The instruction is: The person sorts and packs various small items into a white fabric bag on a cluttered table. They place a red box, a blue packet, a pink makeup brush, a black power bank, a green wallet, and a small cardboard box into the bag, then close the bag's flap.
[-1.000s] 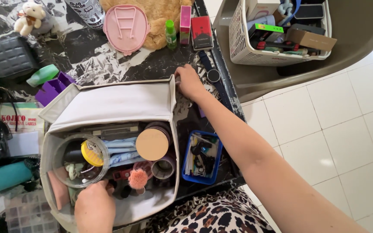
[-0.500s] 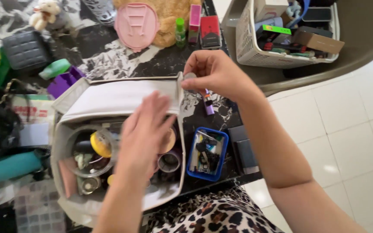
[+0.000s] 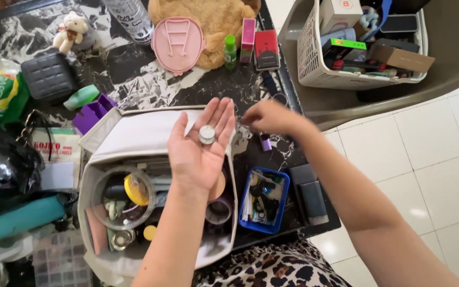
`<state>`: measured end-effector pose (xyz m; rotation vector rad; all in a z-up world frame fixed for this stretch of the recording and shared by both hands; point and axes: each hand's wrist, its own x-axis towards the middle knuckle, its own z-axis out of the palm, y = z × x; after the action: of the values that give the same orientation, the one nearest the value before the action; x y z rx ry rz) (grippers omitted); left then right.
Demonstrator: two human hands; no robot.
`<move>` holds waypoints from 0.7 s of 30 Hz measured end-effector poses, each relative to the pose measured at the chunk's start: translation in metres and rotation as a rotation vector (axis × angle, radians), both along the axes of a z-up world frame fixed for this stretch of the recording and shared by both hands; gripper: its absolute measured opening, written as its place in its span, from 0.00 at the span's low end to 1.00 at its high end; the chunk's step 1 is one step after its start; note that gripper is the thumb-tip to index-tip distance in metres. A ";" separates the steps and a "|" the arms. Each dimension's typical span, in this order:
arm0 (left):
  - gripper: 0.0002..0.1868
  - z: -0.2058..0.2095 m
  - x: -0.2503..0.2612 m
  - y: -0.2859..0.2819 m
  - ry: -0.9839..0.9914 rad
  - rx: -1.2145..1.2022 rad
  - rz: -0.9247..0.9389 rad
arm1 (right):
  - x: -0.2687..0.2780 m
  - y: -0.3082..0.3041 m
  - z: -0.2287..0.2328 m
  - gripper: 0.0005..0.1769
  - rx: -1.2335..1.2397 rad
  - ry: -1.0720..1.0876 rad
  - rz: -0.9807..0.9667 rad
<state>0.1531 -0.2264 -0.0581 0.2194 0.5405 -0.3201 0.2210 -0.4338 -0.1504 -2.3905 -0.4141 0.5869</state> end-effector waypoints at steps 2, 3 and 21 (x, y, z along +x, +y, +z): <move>0.28 -0.004 0.006 0.010 0.046 0.021 -0.047 | 0.007 0.019 -0.036 0.20 0.152 0.126 0.027; 0.28 -0.009 0.011 0.012 0.047 0.021 -0.048 | 0.019 0.022 -0.040 0.20 0.151 0.127 0.025; 0.26 -0.049 0.042 0.028 0.025 0.010 -0.008 | 0.053 0.049 -0.090 0.26 -0.054 -0.260 0.234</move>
<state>0.1952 -0.1982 -0.1068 0.2278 0.5665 -0.3285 0.2742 -0.3849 -0.2401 -2.4974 -0.8080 0.3920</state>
